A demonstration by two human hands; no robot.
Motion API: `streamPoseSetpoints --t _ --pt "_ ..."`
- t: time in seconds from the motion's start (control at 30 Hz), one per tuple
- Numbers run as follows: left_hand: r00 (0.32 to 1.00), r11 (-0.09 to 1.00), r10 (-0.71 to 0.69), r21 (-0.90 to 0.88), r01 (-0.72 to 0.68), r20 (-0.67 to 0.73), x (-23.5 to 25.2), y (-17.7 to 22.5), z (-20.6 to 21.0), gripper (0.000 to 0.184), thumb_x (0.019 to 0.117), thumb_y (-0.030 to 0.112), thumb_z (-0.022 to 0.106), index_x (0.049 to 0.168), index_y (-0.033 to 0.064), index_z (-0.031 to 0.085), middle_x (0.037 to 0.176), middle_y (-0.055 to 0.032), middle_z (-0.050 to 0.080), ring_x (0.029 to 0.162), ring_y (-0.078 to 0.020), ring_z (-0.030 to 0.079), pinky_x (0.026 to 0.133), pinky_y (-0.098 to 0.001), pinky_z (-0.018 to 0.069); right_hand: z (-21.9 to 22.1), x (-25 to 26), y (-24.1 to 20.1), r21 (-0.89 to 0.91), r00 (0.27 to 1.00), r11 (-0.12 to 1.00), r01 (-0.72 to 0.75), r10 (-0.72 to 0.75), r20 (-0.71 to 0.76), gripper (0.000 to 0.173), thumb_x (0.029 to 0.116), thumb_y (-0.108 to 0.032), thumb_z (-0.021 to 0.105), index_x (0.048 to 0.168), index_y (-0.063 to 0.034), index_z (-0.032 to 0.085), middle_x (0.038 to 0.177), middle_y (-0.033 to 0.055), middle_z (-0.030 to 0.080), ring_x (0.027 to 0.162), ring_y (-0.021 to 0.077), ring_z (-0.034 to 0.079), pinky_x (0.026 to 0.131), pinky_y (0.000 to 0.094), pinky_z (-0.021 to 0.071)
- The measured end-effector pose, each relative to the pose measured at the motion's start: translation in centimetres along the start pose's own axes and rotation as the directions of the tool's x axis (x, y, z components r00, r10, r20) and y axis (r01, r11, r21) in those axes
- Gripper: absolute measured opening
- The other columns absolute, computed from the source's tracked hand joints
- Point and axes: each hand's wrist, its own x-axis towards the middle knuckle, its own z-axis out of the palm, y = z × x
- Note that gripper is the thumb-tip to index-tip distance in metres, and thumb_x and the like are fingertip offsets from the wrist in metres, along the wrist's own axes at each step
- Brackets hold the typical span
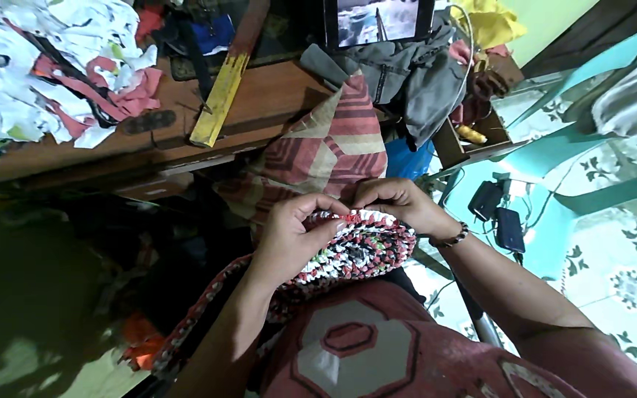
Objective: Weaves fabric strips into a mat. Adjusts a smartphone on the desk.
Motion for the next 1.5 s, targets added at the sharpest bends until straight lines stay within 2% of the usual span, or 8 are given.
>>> streamPoseSetpoints --t 0.43,0.63,0.77,0.9,0.97,1.23,1.4,1.5 --pt "1.000 0.999 -0.002 -0.054 0.003 0.022 0.1 -0.5 -0.4 0.013 0.0889 0.003 0.075 0.101 0.0044 0.075 0.096 -0.0033 0.075 0.088 -0.0117 0.072 0.079 -0.0272 0.0615 0.8 -0.2 -0.1 0.008 1.000 1.000 -0.003 0.004 -0.018 0.015 0.0942 0.001 0.058 0.096 -0.0006 0.073 0.105 0.0050 0.071 0.107 0.0113 0.066 0.097 0.0286 0.0549" --pt "0.999 0.997 0.024 -0.073 -0.021 0.042 0.1 -0.5 -0.1 0.013 0.0889 0.001 0.074 0.101 0.0043 0.074 0.096 -0.0029 0.074 0.085 -0.0106 0.070 0.077 -0.0258 0.0611 1.8 -0.7 -0.1 0.203 0.992 0.973 -0.111 0.119 -0.029 0.016 0.0932 0.003 0.057 0.096 -0.0063 0.070 0.099 -0.0017 0.069 0.093 0.0031 0.064 0.082 0.0206 0.0553" --pt "0.999 0.997 0.028 -0.067 -0.026 0.032 0.1 -0.5 0.1 0.012 0.0892 0.000 0.072 0.100 0.0046 0.074 0.095 -0.0025 0.074 0.084 -0.0096 0.070 0.075 -0.0244 0.0606 2.1 -0.8 -0.3 0.274 0.990 0.956 -0.109 0.130 -0.061 0.015 0.0925 0.002 0.061 0.098 -0.0077 0.070 0.102 -0.0012 0.070 0.095 0.0041 0.066 0.084 0.0219 0.0570" --pt "0.999 0.998 0.051 -0.036 -0.051 0.018 0.0 -0.6 0.1 0.009 0.0905 0.001 0.072 0.099 0.0048 0.073 0.097 -0.0019 0.073 0.087 -0.0091 0.070 0.078 -0.0251 0.0610 0.5 -0.2 -1.2 -0.058 0.999 0.998 0.028 -0.030 -0.027 0.018 0.0921 0.002 0.065 0.107 -0.0010 0.075 0.111 0.0045 0.073 0.108 0.0108 0.067 0.097 0.0282 0.0570" --pt "0.998 0.998 0.060 -0.029 -0.060 0.006 0.0 -0.7 0.1 0.009 0.0905 0.001 0.071 0.098 0.0046 0.073 0.097 -0.0020 0.073 0.087 -0.0091 0.070 0.078 -0.0252 0.0609 -0.3 0.0 -1.4 -0.179 0.997 0.981 0.074 -0.076 -0.006 0.015 0.0902 0.004 0.066 0.100 -0.0006 0.076 0.104 0.0041 0.073 0.103 0.0098 0.068 0.093 0.0273 0.0581" --pt "0.995 0.996 0.089 0.002 -0.089 -0.036 -0.3 -0.3 0.3 0.007 0.0906 0.002 0.073 0.097 0.0055 0.072 0.096 -0.0005 0.073 0.086 -0.0073 0.070 0.077 -0.0235 0.0607 0.6 1.8 -3.2 -0.168 0.993 0.979 0.116 -0.115 0.012 0.011 0.0878 0.007 0.067 0.088 0.0018 0.076 0.091 0.0045 0.073 0.091 0.0066 0.068 0.084 0.0228 0.0576" --pt "0.997 0.998 0.060 0.009 -0.060 -0.049 -0.3 -0.5 0.4 0.008 0.0912 0.001 0.071 0.098 0.0047 0.071 0.095 0.0000 0.073 0.082 -0.0055 0.069 0.074 -0.0216 0.0597 -1.1 2.9 -5.4 -0.305 0.984 0.935 0.180 -0.171 0.056 0.017 0.0940 -0.011 0.068 0.106 -0.0031 0.077 0.113 0.0060 0.072 0.111 0.0158 0.067 0.097 0.0329 0.0576" --pt "0.997 0.998 0.061 0.007 -0.061 -0.047 -0.3 -0.5 0.2 0.009 0.0906 0.000 0.069 0.099 0.0046 0.070 0.096 0.0009 0.073 0.088 -0.0042 0.070 0.081 -0.0228 0.0601 -0.3 2.8 -6.7 -0.438 0.970 0.866 0.243 -0.213 0.117 0.019 0.0895 -0.018 0.076 0.105 -0.0068 0.078 0.109 0.0041 0.071 0.110 0.0157 0.064 0.096 0.0324 0.0554"
